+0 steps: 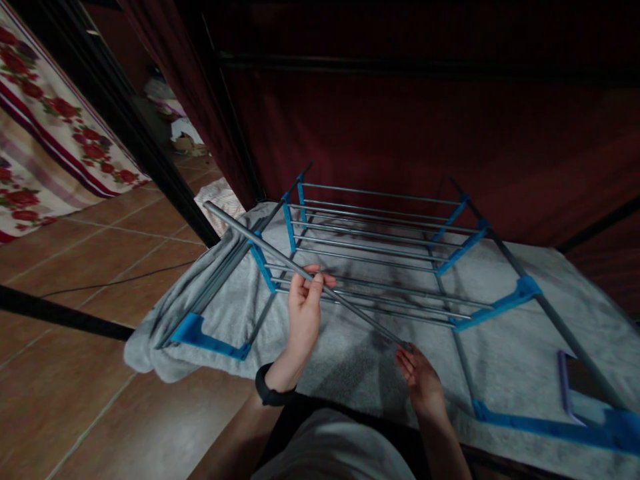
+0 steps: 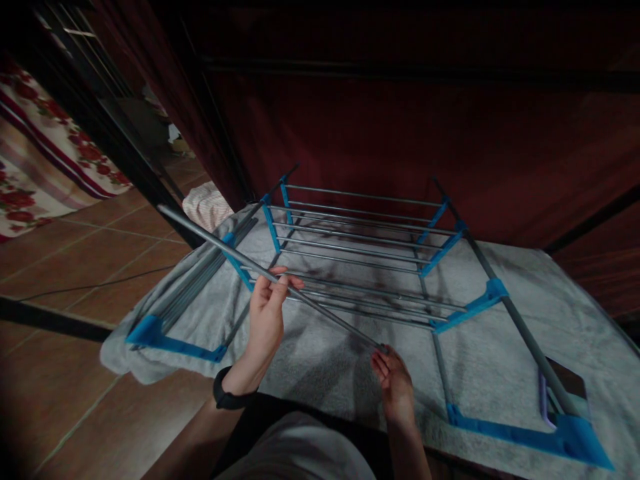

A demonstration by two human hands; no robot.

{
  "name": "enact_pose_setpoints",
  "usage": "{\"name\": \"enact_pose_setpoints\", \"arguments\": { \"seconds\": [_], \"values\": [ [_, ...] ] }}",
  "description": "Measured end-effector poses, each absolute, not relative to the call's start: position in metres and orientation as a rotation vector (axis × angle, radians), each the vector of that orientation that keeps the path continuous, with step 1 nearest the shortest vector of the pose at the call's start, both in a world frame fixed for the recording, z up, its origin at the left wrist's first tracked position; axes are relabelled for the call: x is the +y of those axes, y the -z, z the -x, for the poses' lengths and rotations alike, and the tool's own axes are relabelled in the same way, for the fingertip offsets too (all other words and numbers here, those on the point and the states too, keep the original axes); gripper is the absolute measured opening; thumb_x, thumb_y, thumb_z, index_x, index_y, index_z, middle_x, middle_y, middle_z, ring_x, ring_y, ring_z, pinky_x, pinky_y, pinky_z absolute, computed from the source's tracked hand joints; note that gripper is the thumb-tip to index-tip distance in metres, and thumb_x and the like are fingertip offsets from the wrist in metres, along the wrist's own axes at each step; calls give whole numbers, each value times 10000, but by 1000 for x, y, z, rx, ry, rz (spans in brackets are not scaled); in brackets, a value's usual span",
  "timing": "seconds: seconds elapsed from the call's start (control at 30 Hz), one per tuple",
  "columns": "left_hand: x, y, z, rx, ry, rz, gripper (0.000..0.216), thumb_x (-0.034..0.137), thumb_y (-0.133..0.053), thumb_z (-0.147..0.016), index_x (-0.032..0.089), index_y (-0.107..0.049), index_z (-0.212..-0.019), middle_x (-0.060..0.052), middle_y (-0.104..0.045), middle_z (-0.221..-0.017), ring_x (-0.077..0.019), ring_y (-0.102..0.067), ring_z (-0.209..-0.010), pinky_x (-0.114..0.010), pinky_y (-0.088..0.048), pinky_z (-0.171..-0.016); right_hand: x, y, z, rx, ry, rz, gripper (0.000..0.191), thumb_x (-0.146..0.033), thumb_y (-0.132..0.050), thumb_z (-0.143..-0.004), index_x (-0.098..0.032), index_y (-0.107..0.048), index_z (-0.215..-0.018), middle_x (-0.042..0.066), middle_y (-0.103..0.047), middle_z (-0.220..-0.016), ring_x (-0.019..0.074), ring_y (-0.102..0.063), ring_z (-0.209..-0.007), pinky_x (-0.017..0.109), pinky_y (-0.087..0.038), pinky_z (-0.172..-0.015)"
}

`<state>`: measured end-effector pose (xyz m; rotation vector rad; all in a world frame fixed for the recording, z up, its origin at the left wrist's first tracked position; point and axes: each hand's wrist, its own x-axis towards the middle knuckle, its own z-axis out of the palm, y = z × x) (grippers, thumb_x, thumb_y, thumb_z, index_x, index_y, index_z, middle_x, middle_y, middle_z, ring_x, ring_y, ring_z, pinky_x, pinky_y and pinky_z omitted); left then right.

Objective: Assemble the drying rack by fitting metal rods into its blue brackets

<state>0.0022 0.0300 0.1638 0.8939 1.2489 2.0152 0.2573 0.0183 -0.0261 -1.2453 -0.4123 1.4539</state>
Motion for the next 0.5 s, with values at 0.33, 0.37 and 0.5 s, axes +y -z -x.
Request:
{"name": "enact_pose_setpoints", "arguments": {
  "seconds": [0.33,0.37,0.5],
  "values": [
    [26,-157,-15,1232,-1934,-860,287,407,-704,-852,234,-619,-1065,-21,-707,-823,-201,-684,-859,-313,-496,-840,10,11,-237,-545,-1672,1278,501,-434,-868,-563,-193,-690,-964,113,-765,-896,253,-731,-818,403,-593,-760],
    [26,-156,-16,1233,-1926,-860,287,404,-703,-853,233,-619,-1068,-20,-708,-820,-199,-685,-854,-311,-495,-838,10,13,-236,-552,-1670,1291,507,-434,-871,-559,-195,-685,-966,108,-767,-893,251,-731,-812,406,-593,-760],
    [25,-154,-19,1246,-1882,-913,276,391,-667,-883,225,-600,-1093,-24,-721,-832,-185,-685,-827,-305,-492,-822,8,15,-236,-635,-1661,1315,564,-479,-871,-555,-192,-675,-1000,101,-768,-908,256,-732,-820,425,-586,-787]
  ]
}}
